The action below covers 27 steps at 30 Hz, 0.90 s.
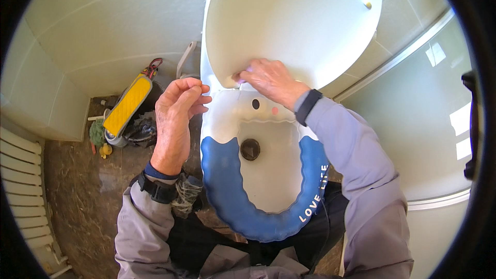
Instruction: The person places a blue and white cartoon-themed toilet seat cover on the toilet, then wipes the toilet lid and seat with a purple cloth. They repeatedly wipe the lid and seat surfaces throughout the clip.
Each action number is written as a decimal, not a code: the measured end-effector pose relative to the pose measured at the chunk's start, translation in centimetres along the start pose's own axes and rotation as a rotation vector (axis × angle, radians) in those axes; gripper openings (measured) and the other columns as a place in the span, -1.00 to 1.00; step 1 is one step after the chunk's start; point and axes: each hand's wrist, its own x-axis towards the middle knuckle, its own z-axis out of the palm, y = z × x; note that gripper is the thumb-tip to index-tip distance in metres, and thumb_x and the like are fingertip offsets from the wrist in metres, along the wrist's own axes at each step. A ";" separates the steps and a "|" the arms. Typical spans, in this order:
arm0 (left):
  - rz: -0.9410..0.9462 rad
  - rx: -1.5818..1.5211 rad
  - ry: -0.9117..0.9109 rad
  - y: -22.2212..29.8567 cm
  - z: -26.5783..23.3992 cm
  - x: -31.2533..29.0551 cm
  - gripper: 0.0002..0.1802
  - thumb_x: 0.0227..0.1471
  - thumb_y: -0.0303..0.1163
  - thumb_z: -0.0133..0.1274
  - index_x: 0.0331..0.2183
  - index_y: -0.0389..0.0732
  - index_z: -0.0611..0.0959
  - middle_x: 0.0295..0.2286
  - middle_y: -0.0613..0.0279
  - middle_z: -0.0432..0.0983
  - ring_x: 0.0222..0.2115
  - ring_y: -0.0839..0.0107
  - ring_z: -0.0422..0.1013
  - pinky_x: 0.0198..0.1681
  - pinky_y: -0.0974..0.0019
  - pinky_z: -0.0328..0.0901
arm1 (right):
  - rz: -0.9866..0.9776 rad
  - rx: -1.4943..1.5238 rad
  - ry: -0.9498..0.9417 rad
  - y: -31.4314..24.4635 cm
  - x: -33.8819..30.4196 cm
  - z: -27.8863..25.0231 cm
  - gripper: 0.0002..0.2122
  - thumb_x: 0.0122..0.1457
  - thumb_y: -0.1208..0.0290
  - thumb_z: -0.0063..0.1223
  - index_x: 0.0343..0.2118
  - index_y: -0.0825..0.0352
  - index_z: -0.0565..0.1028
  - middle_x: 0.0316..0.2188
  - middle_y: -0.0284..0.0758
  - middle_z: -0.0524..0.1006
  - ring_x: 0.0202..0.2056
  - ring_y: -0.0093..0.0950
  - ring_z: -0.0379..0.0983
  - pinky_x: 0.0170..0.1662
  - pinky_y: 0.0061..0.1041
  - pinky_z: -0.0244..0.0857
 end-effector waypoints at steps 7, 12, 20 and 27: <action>0.018 -0.009 0.002 -0.2 -0.2 0.2 -0.81 0.31 -0.35 0.10 -0.14 -0.24 0.65 -0.22 0.22 0.65 -0.26 0.46 0.56 -0.14 0.39 0.40 | 0.127 -0.270 -0.202 1.6 -3.9 -2.3 -0.64 0.22 0.54 0.03 0.02 0.02 0.63 -0.33 -0.23 0.55 -0.24 -0.24 0.57 -0.29 -0.26 0.43; -0.008 0.010 -0.033 -1.0 1.1 0.6 -0.80 0.30 -0.34 0.11 -0.13 -0.25 0.65 -0.22 0.21 0.65 -0.26 0.45 0.56 -0.14 0.38 0.40 | -0.022 -0.039 0.070 -0.5 0.7 -0.1 -0.67 0.19 0.54 0.04 -0.03 0.04 0.63 -0.32 -0.30 0.58 -0.21 -0.27 0.58 -0.30 -0.25 0.44; 0.006 0.013 -0.008 -0.6 0.1 0.2 -0.80 0.30 -0.34 0.11 -0.13 -0.24 0.66 -0.23 0.22 0.65 -0.26 0.45 0.56 -0.14 0.38 0.39 | 0.424 -0.178 -0.416 2.8 -5.2 -3.2 -0.60 0.22 0.52 0.04 0.08 -0.01 0.64 -0.30 -0.24 0.61 -0.16 -0.26 0.58 -0.21 -0.21 0.48; 0.005 0.014 -0.011 -0.6 0.4 0.5 -0.81 0.29 -0.35 0.12 -0.14 -0.23 0.67 -0.23 0.23 0.66 -0.26 0.48 0.57 -0.16 0.42 0.40 | 0.046 -0.253 -0.182 3.3 -4.5 -1.8 -0.73 0.28 0.46 0.02 -0.06 0.10 0.71 -0.44 -0.24 0.65 -0.28 -0.22 0.64 -0.25 -0.19 0.47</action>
